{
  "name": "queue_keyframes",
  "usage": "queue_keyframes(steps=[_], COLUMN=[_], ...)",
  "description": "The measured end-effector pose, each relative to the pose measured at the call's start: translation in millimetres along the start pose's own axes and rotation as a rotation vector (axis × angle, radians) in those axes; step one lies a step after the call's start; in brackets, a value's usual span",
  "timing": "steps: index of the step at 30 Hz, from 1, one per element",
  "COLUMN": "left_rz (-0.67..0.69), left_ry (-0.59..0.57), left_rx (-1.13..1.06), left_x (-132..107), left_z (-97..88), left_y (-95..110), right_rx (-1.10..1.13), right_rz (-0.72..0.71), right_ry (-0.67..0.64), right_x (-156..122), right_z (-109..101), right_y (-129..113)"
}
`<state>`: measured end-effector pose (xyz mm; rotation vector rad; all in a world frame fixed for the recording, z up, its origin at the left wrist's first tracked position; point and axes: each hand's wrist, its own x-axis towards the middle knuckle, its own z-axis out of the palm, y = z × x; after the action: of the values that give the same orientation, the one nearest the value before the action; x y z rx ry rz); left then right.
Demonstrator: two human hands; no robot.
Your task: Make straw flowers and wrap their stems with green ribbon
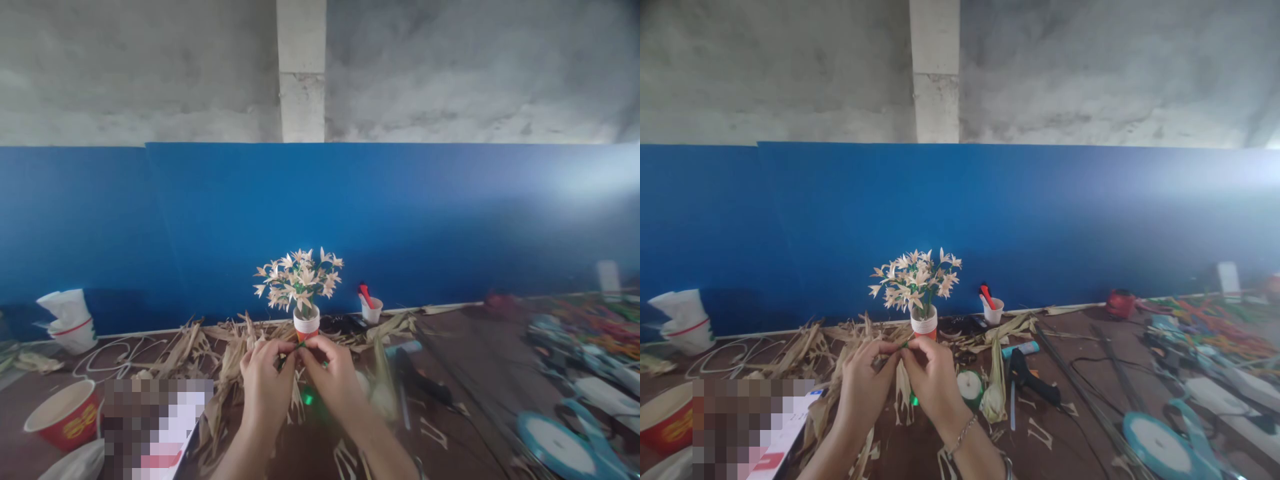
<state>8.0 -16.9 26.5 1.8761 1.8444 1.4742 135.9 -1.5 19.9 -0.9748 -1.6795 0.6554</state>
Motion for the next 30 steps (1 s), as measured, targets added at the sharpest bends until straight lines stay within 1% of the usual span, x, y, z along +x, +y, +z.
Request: queue_keyframes(steps=[3, 7, 9, 12, 15, 18, 22, 25, 27, 30], left_rz=[0.016, 0.092, 0.104, 0.081, 0.055, 0.069, 0.034, 0.056, 0.091, 0.17], left_ry=[-0.019, -0.049, -0.058, -0.081, -0.147, -0.216, -0.276, -0.281, -0.216, -0.181], left_rx=[0.016, 0.016, 0.019, 0.016, 0.025, 0.038, 0.024, -0.031, -0.013, 0.068], left_x=[0.5, 1.6, 1.7, 1.9, 3.0, 4.6, 10.2, 14.7, 14.7, 12.1], left_z=[0.6, 1.4, 1.1, 0.1, -1.0, -2.7, -3.8, -3.1, -3.4, -4.3], left_y=[-0.4, -1.6, -2.0, -1.6, -2.3, -8.0, -24.2, -32.6, -33.5, -32.3], right_rx=[-0.027, -0.069, -0.053, 0.019, 0.041, 0.024, 0.084, 0.165, 0.211, 0.247], right_rz=[-0.023, -0.055, -0.032, 0.044, 0.068, 0.082, 0.127, 0.169, 0.199, 0.251], right_ry=[0.017, 0.01, 0.009, 0.015, -0.002, -0.013, 0.014, 0.017, 0.015, -0.011], right_x=[0.3, 0.0, -0.1, 1.5, 4.5, 5.8, 5.3, 6.4, 6.8, 6.9], right_z=[-1.3, -3.7, -2.9, -0.6, -0.2, -1.2, 1.0, 2.4, 1.8, 0.4], right_y=[-0.8, -2.0, -0.4, 4.4, 7.6, 5.1, -0.6, -1.8, -2.0, -1.3])
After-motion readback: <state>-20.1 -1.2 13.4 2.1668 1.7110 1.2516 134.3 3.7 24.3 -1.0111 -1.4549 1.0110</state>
